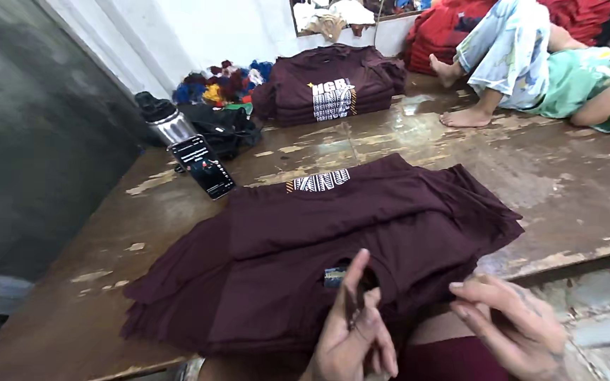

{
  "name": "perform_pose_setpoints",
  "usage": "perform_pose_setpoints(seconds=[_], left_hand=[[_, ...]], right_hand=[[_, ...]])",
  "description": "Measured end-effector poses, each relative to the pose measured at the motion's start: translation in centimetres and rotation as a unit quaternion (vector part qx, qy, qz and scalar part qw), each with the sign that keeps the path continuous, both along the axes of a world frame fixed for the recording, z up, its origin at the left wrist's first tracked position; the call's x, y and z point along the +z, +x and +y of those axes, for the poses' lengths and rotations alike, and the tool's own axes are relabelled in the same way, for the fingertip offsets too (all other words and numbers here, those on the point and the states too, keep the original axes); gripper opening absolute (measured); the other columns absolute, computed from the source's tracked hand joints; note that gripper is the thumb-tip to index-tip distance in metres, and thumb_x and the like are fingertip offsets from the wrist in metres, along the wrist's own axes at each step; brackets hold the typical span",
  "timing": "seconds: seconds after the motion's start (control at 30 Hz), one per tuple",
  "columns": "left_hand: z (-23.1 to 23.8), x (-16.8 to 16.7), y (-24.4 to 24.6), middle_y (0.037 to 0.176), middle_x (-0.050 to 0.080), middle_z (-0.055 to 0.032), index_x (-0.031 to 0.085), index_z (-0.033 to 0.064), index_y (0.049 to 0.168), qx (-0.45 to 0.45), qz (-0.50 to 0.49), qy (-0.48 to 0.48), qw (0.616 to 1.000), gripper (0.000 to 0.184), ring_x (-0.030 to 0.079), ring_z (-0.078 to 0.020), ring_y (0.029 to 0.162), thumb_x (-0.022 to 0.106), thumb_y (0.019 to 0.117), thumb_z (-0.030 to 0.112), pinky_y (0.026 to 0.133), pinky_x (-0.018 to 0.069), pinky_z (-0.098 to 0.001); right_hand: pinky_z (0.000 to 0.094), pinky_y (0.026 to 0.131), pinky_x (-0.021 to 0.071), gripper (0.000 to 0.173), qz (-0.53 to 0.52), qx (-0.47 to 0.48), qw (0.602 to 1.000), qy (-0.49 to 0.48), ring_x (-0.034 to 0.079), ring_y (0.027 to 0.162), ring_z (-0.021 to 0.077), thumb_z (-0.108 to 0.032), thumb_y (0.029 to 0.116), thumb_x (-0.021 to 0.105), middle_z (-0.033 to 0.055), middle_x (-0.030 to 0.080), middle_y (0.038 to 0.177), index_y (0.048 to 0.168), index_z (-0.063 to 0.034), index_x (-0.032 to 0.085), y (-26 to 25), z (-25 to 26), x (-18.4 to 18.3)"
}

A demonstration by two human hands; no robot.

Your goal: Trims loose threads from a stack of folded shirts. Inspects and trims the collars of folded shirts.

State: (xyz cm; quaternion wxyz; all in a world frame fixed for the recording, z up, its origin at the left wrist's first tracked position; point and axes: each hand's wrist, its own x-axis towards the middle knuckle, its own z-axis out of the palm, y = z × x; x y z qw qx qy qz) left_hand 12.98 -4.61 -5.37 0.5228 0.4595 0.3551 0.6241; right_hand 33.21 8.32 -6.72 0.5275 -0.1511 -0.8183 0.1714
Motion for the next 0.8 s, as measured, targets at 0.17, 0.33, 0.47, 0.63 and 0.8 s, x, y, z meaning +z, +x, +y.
perform_pose_setpoints(seconds=[0.17, 0.33, 0.47, 0.63, 0.8], left_hand=[[-0.7, 1.7, 0.7, 0.110, 0.075, 0.0020, 0.008, 0.0380, 0.163, 0.011, -0.081, -0.047, 0.996, 0.071, 0.069, -0.0039, 0.066, 0.050, 0.1069, 0.030, 0.065, 0.0587, -0.0193], [-1.0, 2.0, 0.3, 0.132, 0.069, 0.0002, 0.004, 0.0412, 0.162, -0.052, -0.131, -0.060, 0.988, 0.075, 0.072, -0.0046, 0.078, 0.052, 0.1060, 0.029, 0.073, 0.0585, -0.0197], [-1.6, 2.9, 0.0, 0.150, 0.056, -0.0005, 0.001, 0.0410, 0.162, -0.090, -0.166, -0.128, 0.974, 0.074, 0.075, -0.0115, 0.091, 0.049, 0.1070, 0.026, 0.079, 0.0602, -0.0244], [-0.8, 3.0, -3.0, 0.106, 0.074, -0.0022, 0.044, 0.0104, 0.152, 0.078, 0.444, 0.038, 0.892, 0.048, 0.064, -0.0032, 0.065, 0.041, 0.1107, 0.034, 0.055, 0.0537, -0.0208], [1.0, 6.0, -4.4, 0.082, 0.065, -0.0072, 0.072, 0.0120, 0.120, 0.130, 0.704, 0.180, 0.674, 0.034, 0.064, -0.0225, 0.064, 0.056, 0.0940, 0.028, 0.047, 0.0486, -0.0370]], right_hand=[[0.0157, 0.081, 0.0556, 0.021, 0.022, 0.042, 0.999, -0.014, 0.066, 0.091, 0.0039, -0.022, 0.1041, 0.058, 0.0020, 0.066, 0.099, 0.123, -0.0122, 0.061, -3.0, -1.0, -0.1], [0.0182, 0.082, 0.0531, 0.022, -0.011, 0.037, 0.999, 0.031, 0.063, 0.090, 0.0101, -0.020, 0.1015, 0.060, 0.0060, 0.063, 0.096, 0.120, -0.0118, 0.068, -4.4, -0.8, 0.0], [0.0232, 0.075, 0.0505, 0.016, 0.030, 0.054, 0.996, 0.062, 0.058, 0.079, 0.0137, -0.018, 0.1034, 0.055, 0.0047, 0.057, 0.085, 0.107, -0.0128, 0.069, -5.4, -0.4, -1.6], [0.0243, 0.096, 0.0498, 0.026, 0.020, 0.119, 0.993, -0.015, 0.064, 0.094, 0.0064, -0.031, 0.1107, 0.043, 0.0003, 0.061, 0.092, 0.097, -0.0136, 0.057, -3.5, -1.8, -2.7], [0.0213, 0.092, 0.0505, 0.020, -0.031, 0.099, 0.995, 0.010, 0.062, 0.091, 0.0068, -0.028, 0.1086, 0.050, 0.0002, 0.059, 0.091, 0.096, -0.0143, 0.057, -1.9, -2.4, -2.1]])
